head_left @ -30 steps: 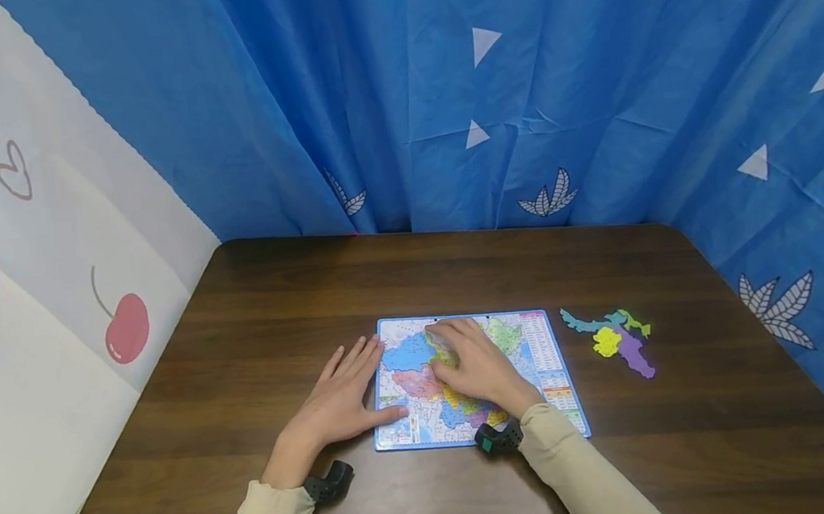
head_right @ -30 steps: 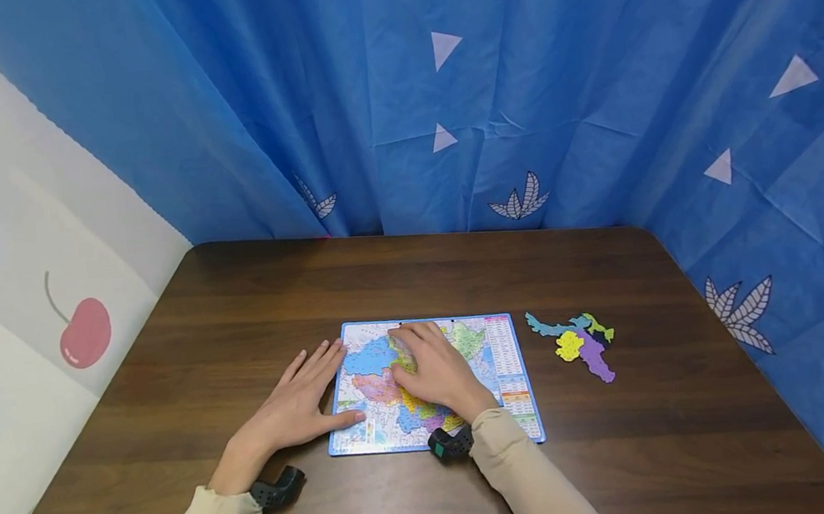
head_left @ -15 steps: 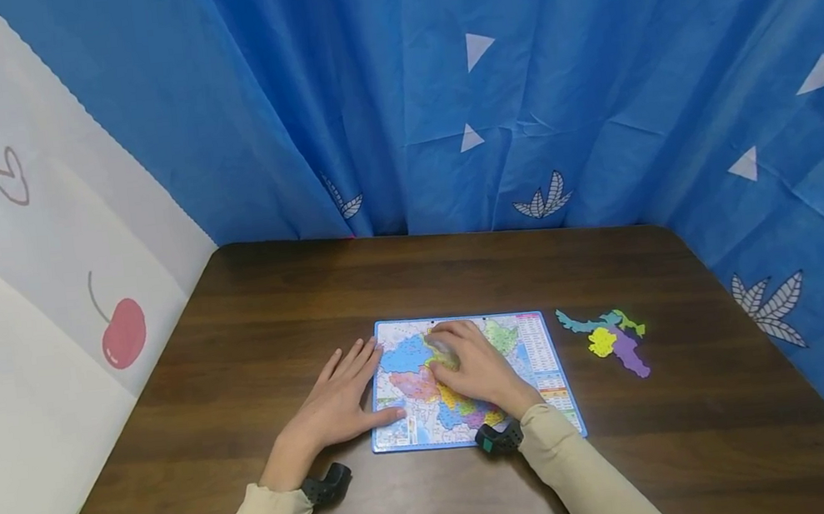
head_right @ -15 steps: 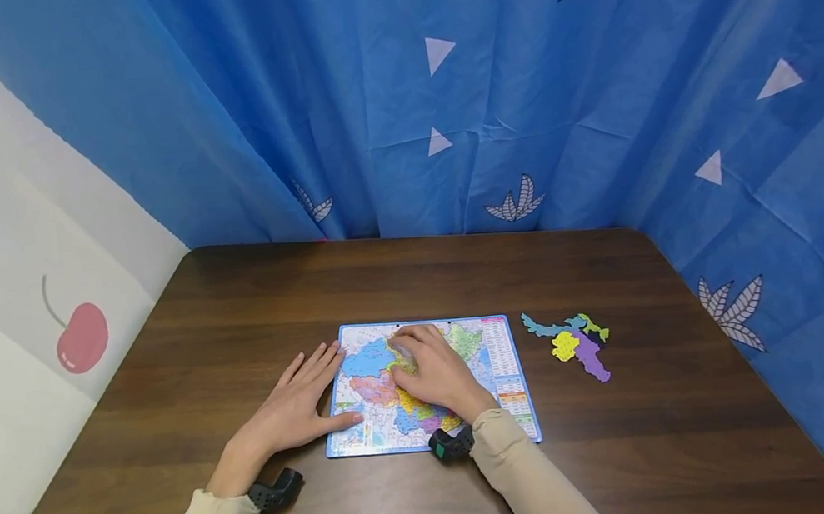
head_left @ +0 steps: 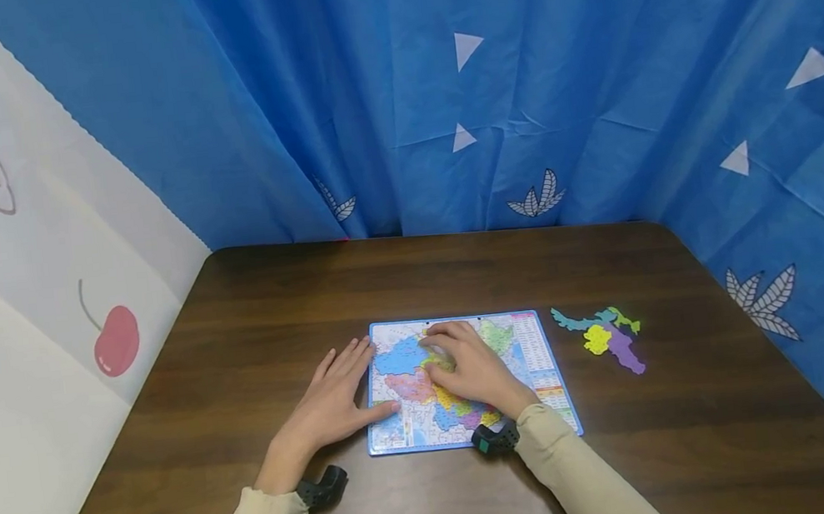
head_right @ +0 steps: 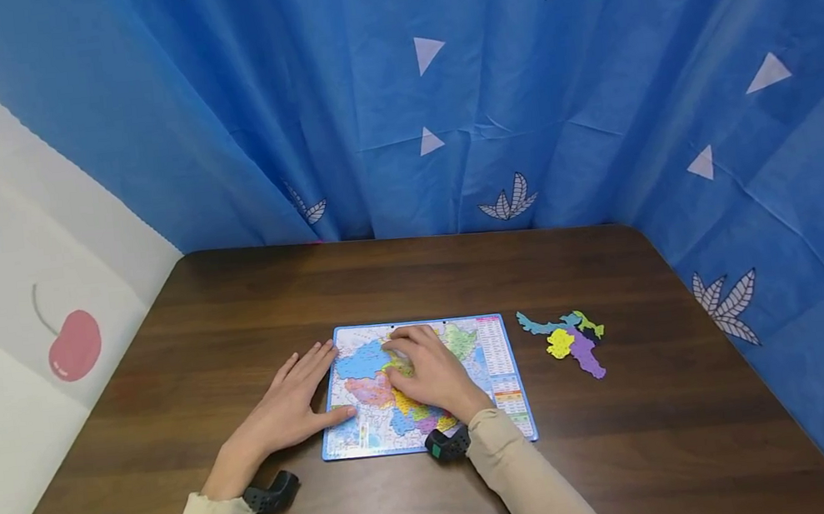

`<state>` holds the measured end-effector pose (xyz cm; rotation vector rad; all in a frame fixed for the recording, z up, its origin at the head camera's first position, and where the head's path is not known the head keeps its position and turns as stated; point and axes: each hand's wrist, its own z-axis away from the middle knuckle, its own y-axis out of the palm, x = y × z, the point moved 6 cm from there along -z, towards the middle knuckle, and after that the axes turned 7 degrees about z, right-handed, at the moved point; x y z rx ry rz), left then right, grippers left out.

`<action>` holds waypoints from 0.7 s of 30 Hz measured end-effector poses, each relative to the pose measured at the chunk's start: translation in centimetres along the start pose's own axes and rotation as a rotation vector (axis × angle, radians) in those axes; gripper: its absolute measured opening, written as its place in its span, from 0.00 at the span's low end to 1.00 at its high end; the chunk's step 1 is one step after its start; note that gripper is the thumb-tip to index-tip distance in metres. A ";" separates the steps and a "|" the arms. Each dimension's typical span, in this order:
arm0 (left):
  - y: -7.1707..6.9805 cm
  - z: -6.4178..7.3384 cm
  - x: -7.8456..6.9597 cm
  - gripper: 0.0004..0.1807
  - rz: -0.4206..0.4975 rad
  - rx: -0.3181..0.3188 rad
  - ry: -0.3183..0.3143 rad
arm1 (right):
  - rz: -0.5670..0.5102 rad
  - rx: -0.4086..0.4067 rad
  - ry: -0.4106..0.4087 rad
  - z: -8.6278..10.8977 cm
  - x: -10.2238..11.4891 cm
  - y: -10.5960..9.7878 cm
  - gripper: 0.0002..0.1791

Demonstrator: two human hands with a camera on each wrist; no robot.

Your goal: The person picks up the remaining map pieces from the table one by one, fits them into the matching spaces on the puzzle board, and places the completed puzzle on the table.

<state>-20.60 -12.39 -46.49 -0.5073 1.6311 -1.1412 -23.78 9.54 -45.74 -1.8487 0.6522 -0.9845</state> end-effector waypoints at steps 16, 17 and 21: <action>0.2 -0.4 0.4 0.62 -0.031 0.005 -0.009 | 0.024 0.005 -0.001 0.1 0.0 -0.4 0.24; 0.2 -0.4 0.4 0.62 -0.033 0.004 -0.008 | 0.019 0.000 0.003 0.2 -0.1 -0.5 0.24; 0.3 -0.4 0.4 0.62 -0.039 0.007 -0.012 | 0.003 -0.019 0.020 0.5 -0.5 -0.9 0.25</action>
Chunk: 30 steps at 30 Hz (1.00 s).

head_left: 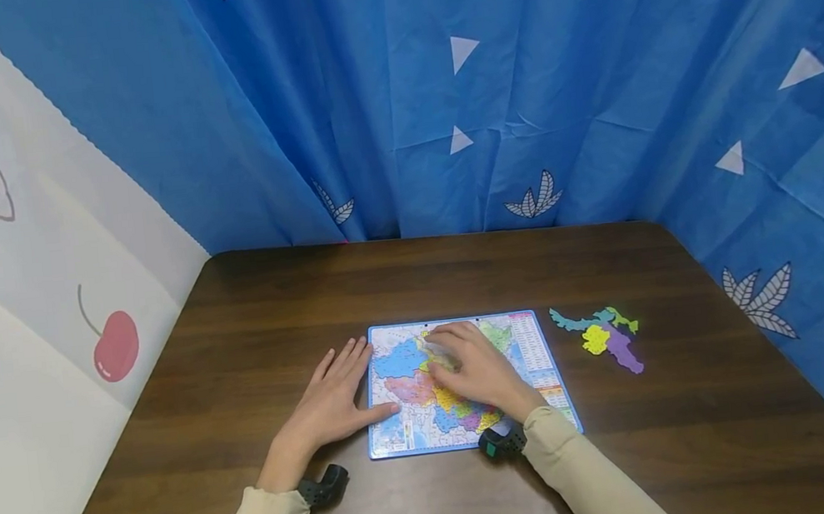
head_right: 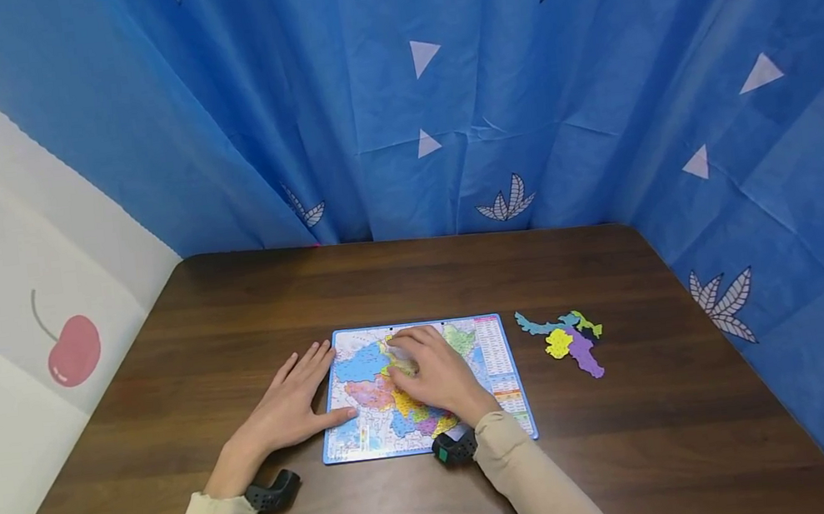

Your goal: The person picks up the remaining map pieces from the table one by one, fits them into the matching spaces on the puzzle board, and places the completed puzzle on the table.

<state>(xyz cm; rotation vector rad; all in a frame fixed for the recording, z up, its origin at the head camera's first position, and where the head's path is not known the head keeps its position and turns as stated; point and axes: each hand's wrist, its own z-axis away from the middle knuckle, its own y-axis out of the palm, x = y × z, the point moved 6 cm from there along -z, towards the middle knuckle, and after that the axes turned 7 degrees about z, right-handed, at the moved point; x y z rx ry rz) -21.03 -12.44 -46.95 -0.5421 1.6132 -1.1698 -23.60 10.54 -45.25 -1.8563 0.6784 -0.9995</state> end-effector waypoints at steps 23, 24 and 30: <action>0.0 -0.1 0.2 0.63 0.009 0.002 0.001 | 0.054 -0.087 0.130 3.2 -3.9 -4.2 0.25; 0.0 -0.1 0.2 0.63 0.009 0.002 0.000 | 0.053 -0.090 0.130 3.3 -4.0 -4.3 0.25; 0.1 -0.1 0.1 0.64 0.010 0.009 -0.002 | 0.059 -0.119 0.130 4.0 -4.8 -5.1 0.25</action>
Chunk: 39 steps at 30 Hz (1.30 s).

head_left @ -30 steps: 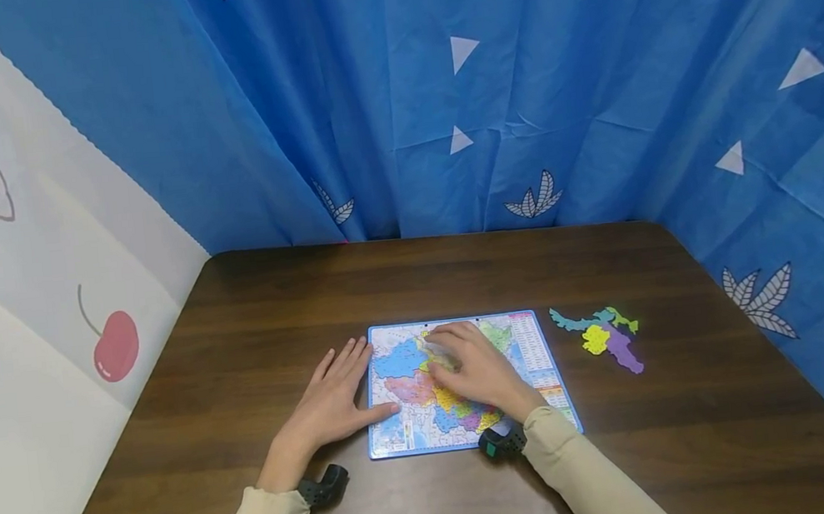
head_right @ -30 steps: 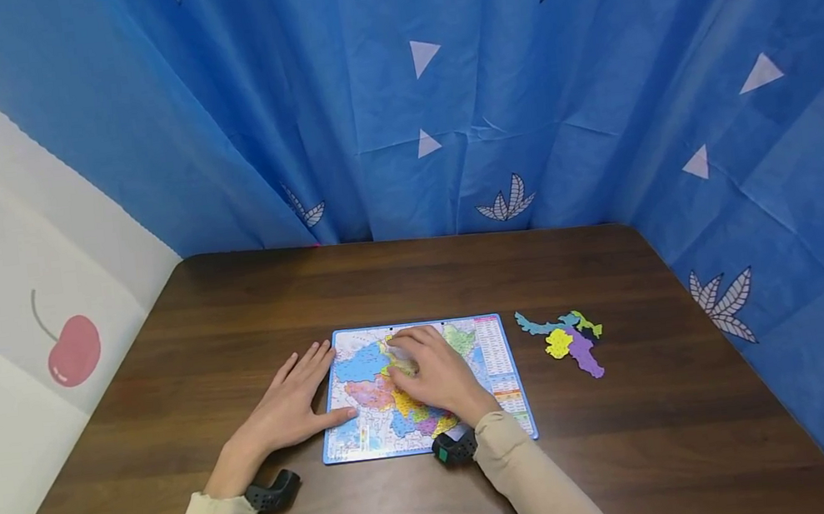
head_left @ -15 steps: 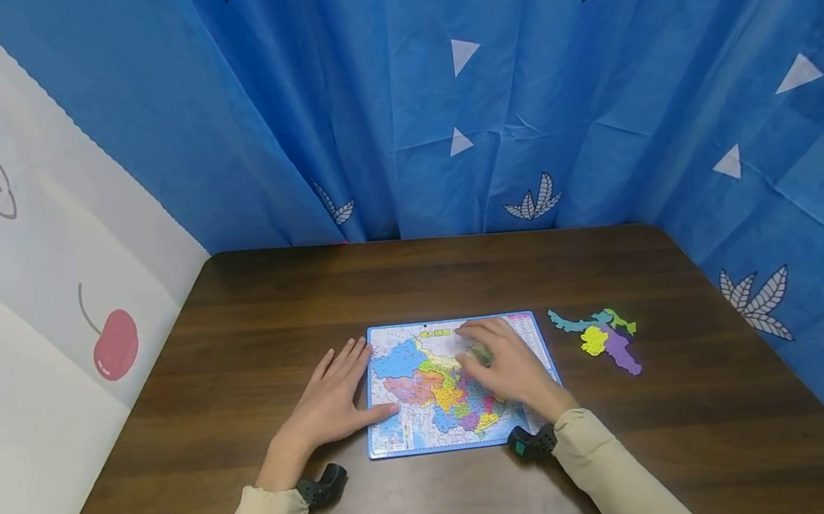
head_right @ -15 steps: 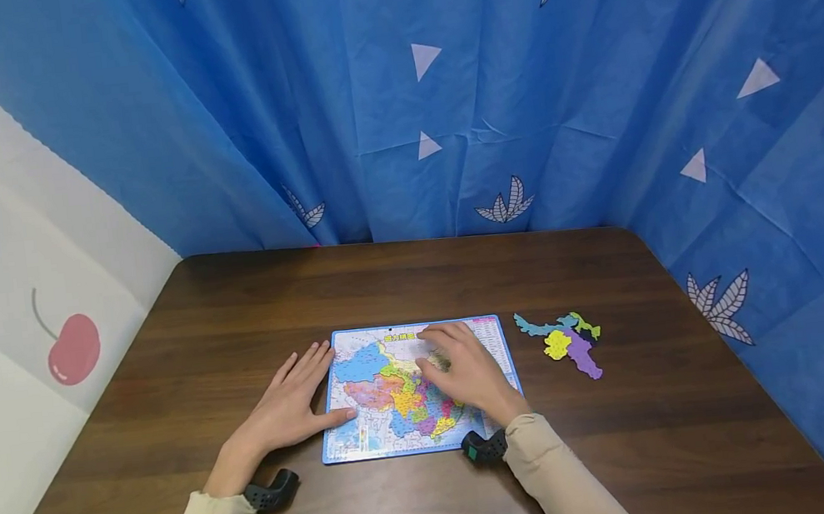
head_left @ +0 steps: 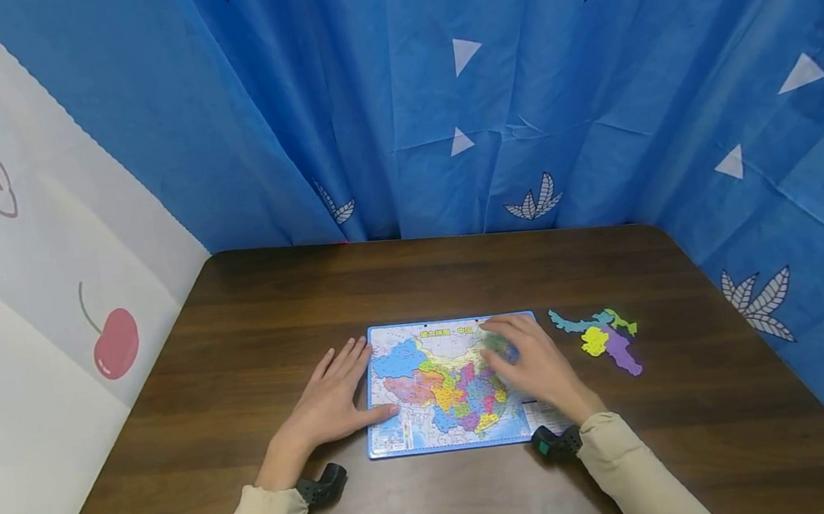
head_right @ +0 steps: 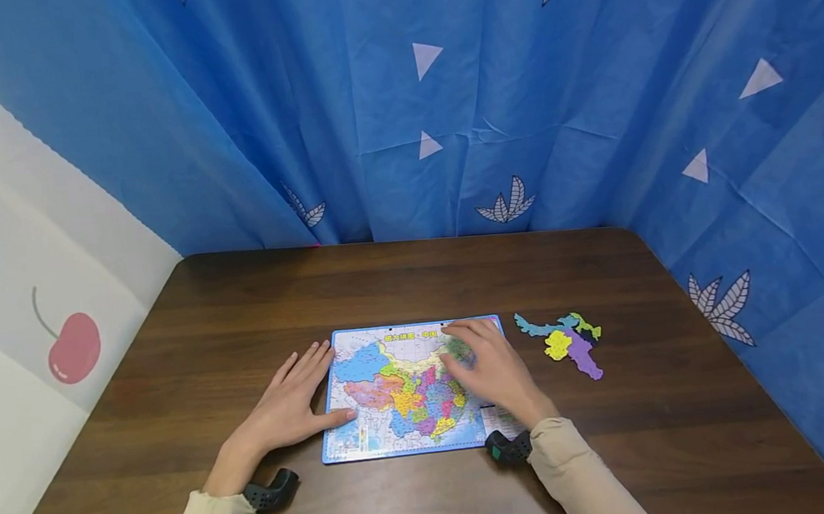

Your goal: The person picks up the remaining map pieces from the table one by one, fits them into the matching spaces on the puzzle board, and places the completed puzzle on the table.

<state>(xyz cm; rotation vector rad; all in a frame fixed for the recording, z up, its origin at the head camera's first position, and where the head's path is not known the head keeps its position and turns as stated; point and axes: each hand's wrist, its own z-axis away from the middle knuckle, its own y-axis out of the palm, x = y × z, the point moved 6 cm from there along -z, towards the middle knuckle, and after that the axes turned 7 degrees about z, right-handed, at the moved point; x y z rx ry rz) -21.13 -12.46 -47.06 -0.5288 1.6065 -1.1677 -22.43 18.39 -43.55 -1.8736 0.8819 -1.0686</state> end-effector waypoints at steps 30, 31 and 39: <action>0.3 -0.3 0.1 0.63 -0.008 0.016 0.001 | 0.043 -0.107 0.122 1.4 -7.6 -3.4 0.26; 0.3 -0.3 0.1 0.63 -0.008 0.019 -0.001 | 0.049 -0.112 0.125 1.4 -7.8 -3.5 0.26; 0.1 -0.1 0.1 0.63 -0.010 0.022 -0.016 | 0.077 -0.118 0.181 1.8 -9.3 -4.0 0.25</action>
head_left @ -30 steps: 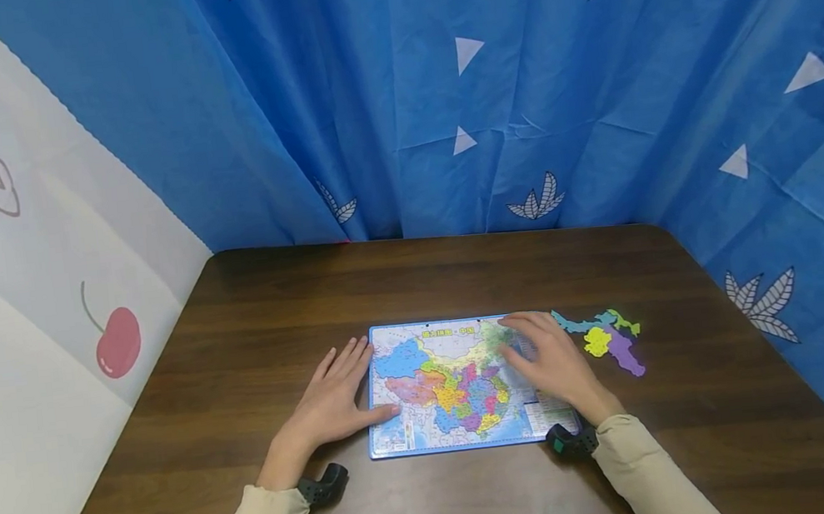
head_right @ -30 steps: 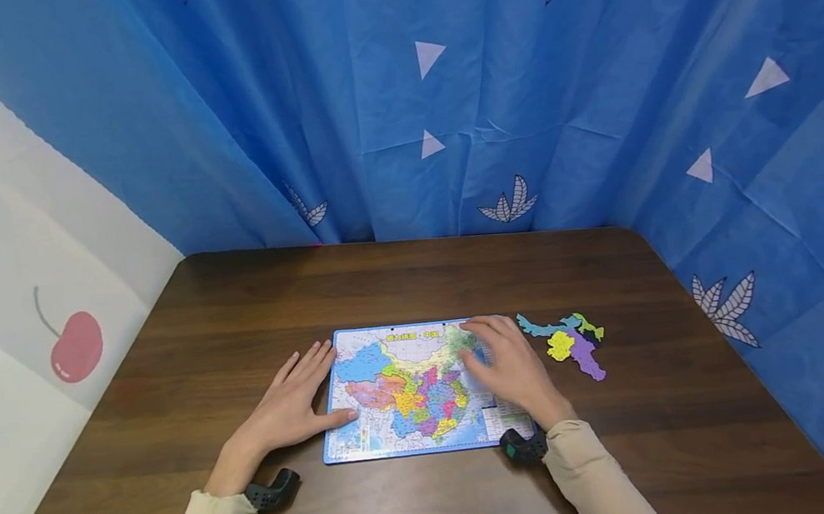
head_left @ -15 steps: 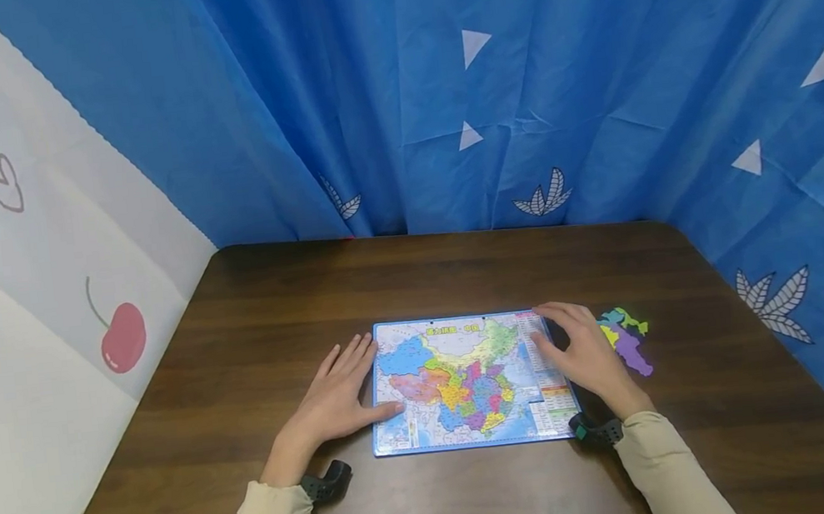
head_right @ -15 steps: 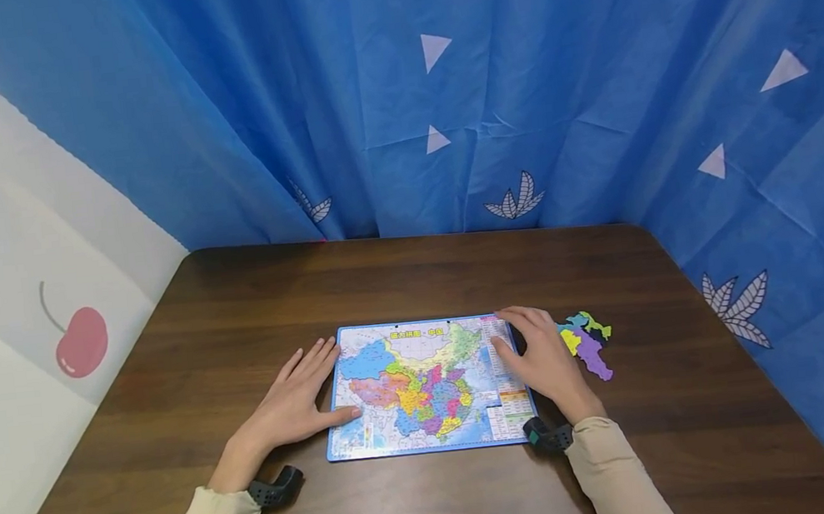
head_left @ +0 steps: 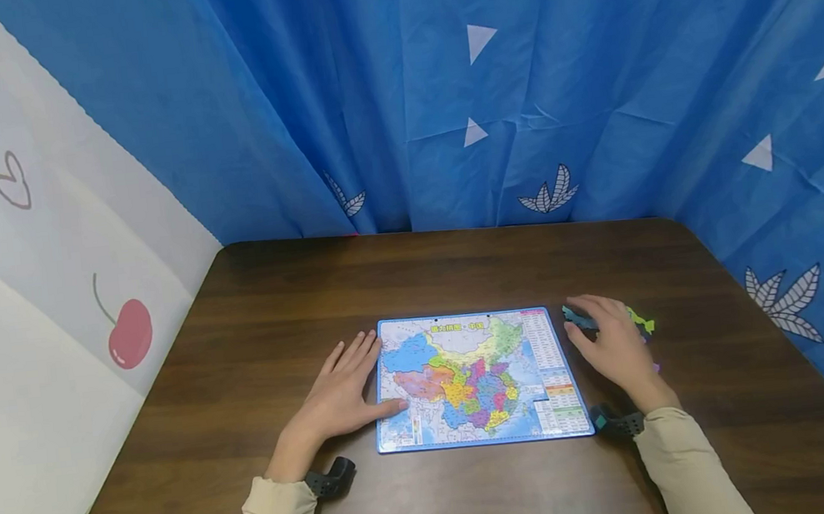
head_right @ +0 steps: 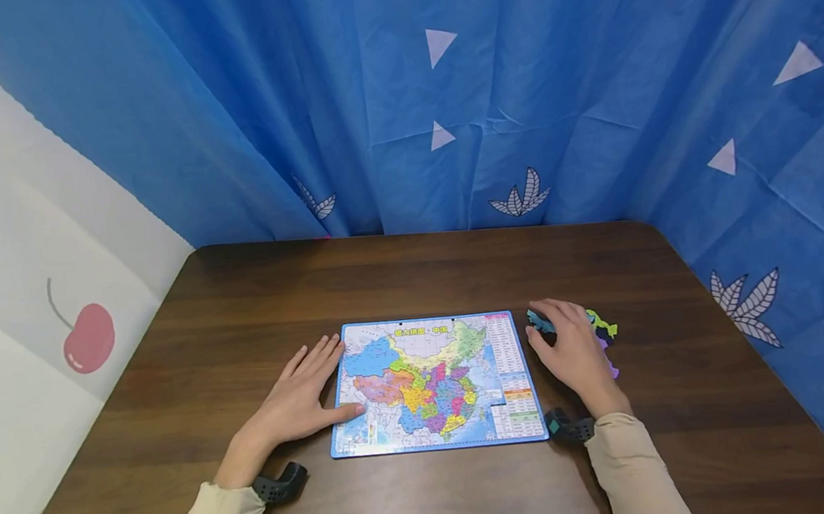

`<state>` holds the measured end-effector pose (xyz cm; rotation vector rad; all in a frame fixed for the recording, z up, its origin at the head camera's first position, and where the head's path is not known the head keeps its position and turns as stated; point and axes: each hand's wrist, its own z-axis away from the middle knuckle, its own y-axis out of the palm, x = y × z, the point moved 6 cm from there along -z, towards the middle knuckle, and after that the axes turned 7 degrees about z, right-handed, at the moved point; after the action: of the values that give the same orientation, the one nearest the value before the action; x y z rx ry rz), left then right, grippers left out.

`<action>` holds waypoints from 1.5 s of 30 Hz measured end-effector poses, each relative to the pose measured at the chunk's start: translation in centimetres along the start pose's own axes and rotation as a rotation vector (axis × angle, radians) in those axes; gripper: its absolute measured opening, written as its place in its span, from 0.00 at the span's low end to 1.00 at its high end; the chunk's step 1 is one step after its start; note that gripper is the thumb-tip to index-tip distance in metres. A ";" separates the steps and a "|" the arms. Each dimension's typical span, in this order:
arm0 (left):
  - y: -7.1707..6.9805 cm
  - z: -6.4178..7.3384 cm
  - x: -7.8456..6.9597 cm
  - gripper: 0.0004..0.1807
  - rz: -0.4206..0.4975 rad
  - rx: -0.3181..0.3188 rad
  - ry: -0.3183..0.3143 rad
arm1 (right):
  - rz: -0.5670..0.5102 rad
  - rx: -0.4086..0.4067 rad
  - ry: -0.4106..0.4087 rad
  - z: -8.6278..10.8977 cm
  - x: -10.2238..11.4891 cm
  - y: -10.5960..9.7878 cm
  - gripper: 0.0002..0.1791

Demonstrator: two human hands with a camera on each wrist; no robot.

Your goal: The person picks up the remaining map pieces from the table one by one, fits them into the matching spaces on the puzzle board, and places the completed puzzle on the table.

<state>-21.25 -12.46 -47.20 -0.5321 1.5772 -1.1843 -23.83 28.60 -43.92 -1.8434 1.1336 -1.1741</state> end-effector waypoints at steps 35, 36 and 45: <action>-0.1 0.1 -0.1 0.63 0.002 0.002 0.008 | 0.057 0.066 0.079 0.6 -3.1 0.6 0.16; -0.1 0.1 -0.1 0.63 0.003 0.004 0.006 | 0.053 0.067 0.077 0.6 -3.1 0.6 0.16; -0.2 0.1 -0.2 0.62 0.004 -0.004 0.012 | 0.054 0.025 0.030 0.4 -2.8 0.4 0.14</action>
<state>-21.08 -12.40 -46.94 -0.5247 1.5907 -1.1835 -24.15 31.02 -45.36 -1.7710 1.1730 -1.1843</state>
